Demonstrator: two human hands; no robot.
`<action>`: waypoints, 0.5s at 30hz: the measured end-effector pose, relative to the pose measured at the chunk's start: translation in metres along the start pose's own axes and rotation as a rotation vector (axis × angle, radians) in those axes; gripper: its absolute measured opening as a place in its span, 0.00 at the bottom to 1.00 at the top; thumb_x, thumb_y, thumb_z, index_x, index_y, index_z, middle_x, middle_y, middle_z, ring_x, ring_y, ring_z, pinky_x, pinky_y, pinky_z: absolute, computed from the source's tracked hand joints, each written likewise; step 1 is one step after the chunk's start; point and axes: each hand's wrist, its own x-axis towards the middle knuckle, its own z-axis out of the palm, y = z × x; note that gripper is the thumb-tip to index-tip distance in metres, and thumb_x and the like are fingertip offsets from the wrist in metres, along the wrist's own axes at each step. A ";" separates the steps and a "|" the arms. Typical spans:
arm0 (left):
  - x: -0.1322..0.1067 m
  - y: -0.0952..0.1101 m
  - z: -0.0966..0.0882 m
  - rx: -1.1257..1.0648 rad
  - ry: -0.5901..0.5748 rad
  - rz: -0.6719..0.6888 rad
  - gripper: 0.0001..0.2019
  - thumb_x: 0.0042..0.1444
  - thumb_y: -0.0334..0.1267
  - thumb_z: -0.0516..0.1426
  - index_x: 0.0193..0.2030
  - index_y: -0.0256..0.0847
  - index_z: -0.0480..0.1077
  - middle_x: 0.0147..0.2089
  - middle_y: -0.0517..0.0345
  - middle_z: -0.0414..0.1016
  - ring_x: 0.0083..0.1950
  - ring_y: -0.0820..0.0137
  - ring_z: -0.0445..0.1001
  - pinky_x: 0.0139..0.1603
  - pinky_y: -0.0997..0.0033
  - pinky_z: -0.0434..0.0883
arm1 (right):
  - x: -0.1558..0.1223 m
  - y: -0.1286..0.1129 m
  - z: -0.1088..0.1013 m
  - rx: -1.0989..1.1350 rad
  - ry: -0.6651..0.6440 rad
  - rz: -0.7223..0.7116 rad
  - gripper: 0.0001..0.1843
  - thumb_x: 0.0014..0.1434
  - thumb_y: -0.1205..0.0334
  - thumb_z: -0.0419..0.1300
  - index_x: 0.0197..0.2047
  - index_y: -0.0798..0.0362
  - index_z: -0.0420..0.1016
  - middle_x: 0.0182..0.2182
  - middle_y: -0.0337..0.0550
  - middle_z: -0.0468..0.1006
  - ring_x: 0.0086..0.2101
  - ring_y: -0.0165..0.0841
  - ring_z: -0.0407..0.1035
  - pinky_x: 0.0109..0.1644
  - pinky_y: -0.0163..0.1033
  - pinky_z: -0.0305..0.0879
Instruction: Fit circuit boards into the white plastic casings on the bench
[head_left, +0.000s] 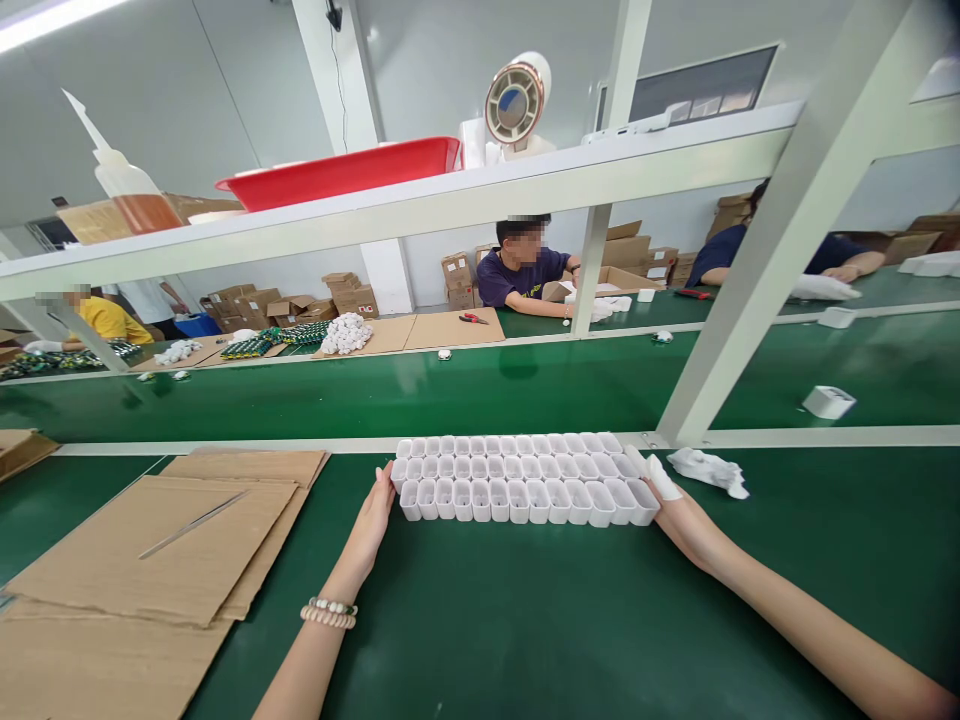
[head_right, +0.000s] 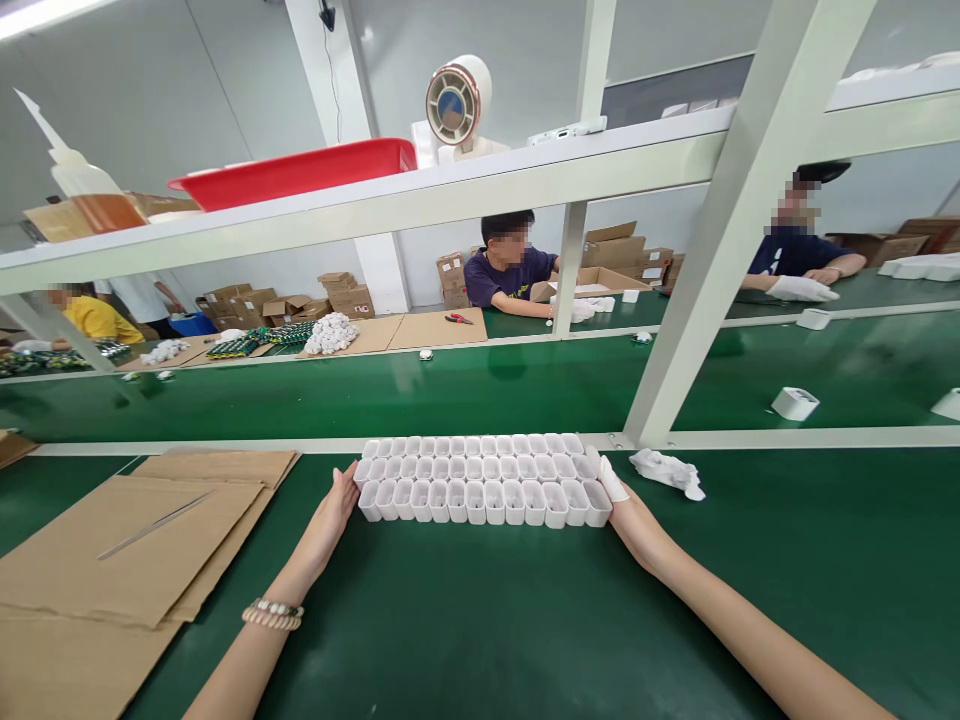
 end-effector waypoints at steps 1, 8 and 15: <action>0.000 0.000 -0.001 0.009 -0.006 0.000 0.33 0.63 0.60 0.41 0.68 0.42 0.53 0.71 0.54 0.50 0.71 0.63 0.50 0.70 0.60 0.51 | 0.000 0.001 0.000 -0.003 -0.001 0.000 0.33 0.62 0.38 0.49 0.65 0.44 0.60 0.62 0.40 0.63 0.62 0.45 0.54 0.64 0.52 0.58; 0.003 -0.004 -0.005 0.038 -0.012 -0.012 0.34 0.63 0.61 0.39 0.69 0.43 0.51 0.72 0.54 0.48 0.71 0.63 0.49 0.70 0.62 0.53 | 0.003 0.001 -0.001 0.023 0.041 0.013 0.34 0.61 0.36 0.51 0.65 0.41 0.60 0.62 0.38 0.62 0.61 0.46 0.56 0.64 0.53 0.58; 0.020 -0.005 -0.006 -0.009 0.109 0.029 0.36 0.63 0.61 0.38 0.69 0.38 0.50 0.72 0.47 0.49 0.71 0.63 0.49 0.70 0.62 0.51 | 0.002 -0.007 0.005 0.027 0.079 0.013 0.33 0.60 0.36 0.52 0.63 0.41 0.64 0.61 0.39 0.65 0.61 0.46 0.56 0.64 0.52 0.58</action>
